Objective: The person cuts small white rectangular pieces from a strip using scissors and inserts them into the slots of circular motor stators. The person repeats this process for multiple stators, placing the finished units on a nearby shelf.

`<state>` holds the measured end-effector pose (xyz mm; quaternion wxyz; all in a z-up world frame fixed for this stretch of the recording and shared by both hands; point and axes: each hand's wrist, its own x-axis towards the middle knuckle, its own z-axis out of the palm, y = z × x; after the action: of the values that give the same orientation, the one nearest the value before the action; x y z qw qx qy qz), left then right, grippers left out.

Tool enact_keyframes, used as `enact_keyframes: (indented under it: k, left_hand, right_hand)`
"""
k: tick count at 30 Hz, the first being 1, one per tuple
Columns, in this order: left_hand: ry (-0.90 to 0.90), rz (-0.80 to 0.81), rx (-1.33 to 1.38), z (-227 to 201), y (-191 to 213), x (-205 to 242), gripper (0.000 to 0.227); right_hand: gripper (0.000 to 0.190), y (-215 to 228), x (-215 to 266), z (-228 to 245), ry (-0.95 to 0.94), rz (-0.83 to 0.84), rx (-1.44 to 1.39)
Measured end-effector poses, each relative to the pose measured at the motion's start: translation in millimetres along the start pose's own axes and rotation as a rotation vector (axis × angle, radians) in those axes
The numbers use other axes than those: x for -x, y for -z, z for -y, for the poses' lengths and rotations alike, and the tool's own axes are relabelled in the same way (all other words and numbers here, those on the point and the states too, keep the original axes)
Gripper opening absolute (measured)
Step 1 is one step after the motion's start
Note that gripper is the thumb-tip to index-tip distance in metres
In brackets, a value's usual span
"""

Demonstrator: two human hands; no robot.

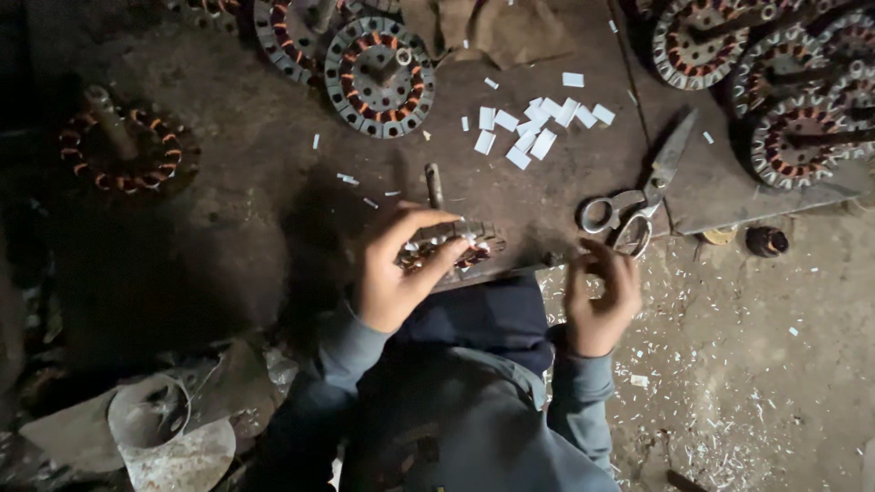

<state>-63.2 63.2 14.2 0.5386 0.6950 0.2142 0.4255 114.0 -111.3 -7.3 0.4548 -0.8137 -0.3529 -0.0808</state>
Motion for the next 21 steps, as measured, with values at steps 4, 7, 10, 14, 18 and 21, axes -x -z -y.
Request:
enact_keyframes:
  k: [4, 7, 10, 14, 18, 21]
  left_hand:
    - [0.145, 0.017, 0.092, 3, -2, -7, 0.025]
    - [0.039, 0.022, -0.072, -2, 4, -23, 0.026]
    - [-0.13, -0.07, -0.346, -10, -2, -27, 0.026]
    - [-0.23, -0.264, -0.404, -22, -50, -2, 0.018]
    - [-0.147, 0.039, -0.328, 0, -121, 1, 0.034]
    - [-0.157, -0.012, -0.729, 46, -167, -39, 0.055]
  right_hand:
    - [0.016, 5, -16, -42, 0.097, -0.159, 0.122]
    - [0.02, 3, -23, -58, 0.098, -0.14, 0.302]
    - [0.03, 4, -33, -66, 0.091, -0.095, 0.414]
    - [0.04, 12, -36, -74, 0.106, -0.01, 0.535]
    - [0.036, 21, -21, -91, -0.141, 0.117, 0.382]
    - [0.041, 34, 6, -117, -0.364, 0.172, -0.166]
